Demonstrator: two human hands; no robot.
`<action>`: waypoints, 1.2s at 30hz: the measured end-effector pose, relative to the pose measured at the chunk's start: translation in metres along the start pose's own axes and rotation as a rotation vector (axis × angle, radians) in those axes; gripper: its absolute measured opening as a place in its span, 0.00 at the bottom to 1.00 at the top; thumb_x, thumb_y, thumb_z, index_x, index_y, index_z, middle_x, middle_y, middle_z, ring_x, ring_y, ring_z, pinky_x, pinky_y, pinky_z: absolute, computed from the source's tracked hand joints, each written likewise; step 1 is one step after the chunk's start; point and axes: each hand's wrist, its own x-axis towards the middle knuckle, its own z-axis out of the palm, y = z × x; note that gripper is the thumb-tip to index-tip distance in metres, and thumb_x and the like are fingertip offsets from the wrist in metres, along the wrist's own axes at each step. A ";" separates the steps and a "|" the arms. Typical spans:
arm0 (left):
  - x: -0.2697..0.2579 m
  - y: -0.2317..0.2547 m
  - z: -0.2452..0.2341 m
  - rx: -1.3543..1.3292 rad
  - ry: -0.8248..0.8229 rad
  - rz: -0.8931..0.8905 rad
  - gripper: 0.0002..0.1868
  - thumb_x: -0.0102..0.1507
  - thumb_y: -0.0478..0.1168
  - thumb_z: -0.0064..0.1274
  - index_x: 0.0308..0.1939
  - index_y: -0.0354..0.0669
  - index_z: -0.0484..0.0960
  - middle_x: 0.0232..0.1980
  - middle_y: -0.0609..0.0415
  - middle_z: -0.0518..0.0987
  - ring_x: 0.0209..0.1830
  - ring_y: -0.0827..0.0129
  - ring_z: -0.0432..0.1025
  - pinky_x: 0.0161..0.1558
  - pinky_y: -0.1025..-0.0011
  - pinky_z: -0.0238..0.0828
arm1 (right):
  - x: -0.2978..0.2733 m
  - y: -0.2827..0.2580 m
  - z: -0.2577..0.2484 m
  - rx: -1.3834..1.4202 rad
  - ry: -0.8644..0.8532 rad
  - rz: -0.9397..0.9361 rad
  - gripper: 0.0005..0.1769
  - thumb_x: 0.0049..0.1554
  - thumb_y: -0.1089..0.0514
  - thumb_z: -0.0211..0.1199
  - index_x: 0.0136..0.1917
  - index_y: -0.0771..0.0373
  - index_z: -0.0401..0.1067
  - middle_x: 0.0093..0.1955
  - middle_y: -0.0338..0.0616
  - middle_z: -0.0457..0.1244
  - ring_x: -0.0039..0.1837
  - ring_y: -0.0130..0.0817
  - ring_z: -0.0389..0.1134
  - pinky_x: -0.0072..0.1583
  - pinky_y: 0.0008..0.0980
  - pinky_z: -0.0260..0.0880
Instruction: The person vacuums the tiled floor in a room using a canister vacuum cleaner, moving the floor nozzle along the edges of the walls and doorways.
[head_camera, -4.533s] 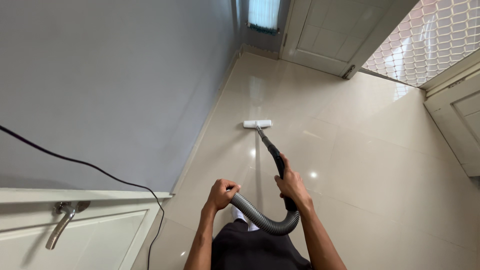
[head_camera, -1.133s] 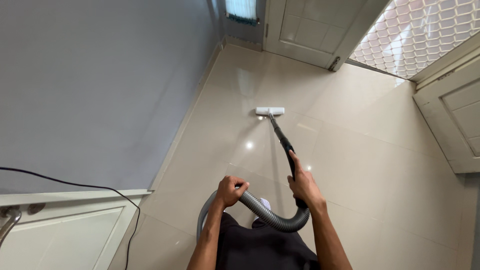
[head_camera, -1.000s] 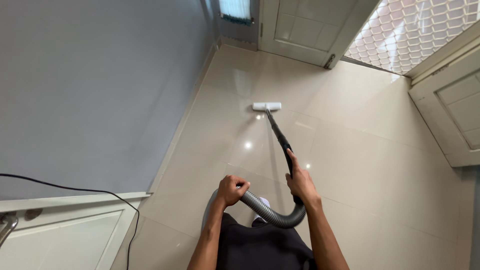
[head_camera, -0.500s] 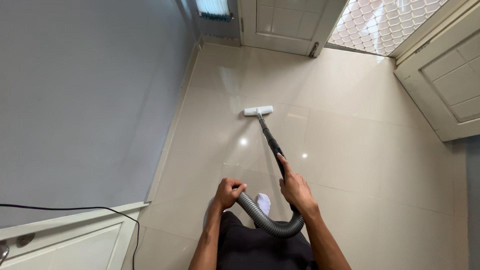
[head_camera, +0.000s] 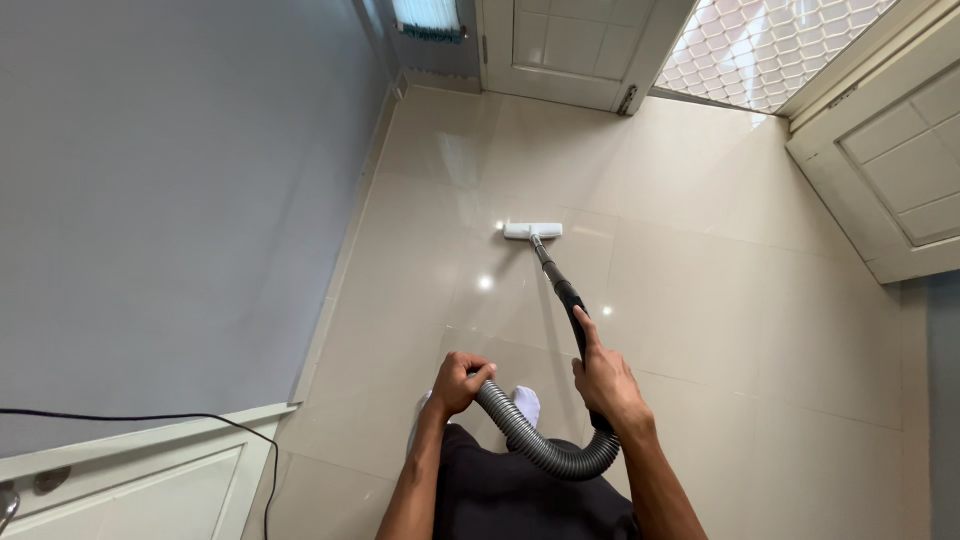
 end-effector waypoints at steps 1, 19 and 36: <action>0.002 0.001 -0.001 0.015 0.014 -0.008 0.16 0.58 0.43 0.54 0.20 0.34 0.84 0.16 0.51 0.75 0.17 0.71 0.68 0.25 0.69 0.64 | 0.002 -0.002 -0.002 0.015 0.003 -0.001 0.50 0.62 0.60 0.56 0.84 0.34 0.29 0.44 0.59 0.70 0.42 0.50 0.74 0.49 0.54 0.74; -0.012 -0.004 -0.009 0.176 0.153 -0.067 0.16 0.58 0.45 0.54 0.22 0.36 0.84 0.19 0.46 0.76 0.20 0.59 0.70 0.30 0.63 0.66 | 0.033 -0.004 -0.010 0.310 -0.024 -0.182 0.54 0.53 0.70 0.57 0.83 0.41 0.35 0.41 0.60 0.68 0.29 0.46 0.72 0.35 0.47 0.79; -0.040 -0.018 -0.018 0.174 0.307 -0.158 0.16 0.56 0.46 0.54 0.21 0.40 0.85 0.18 0.52 0.78 0.18 0.63 0.70 0.28 0.64 0.66 | 0.056 -0.040 0.023 0.205 -0.131 -0.354 0.57 0.49 0.74 0.55 0.84 0.41 0.39 0.34 0.66 0.68 0.28 0.46 0.72 0.36 0.44 0.77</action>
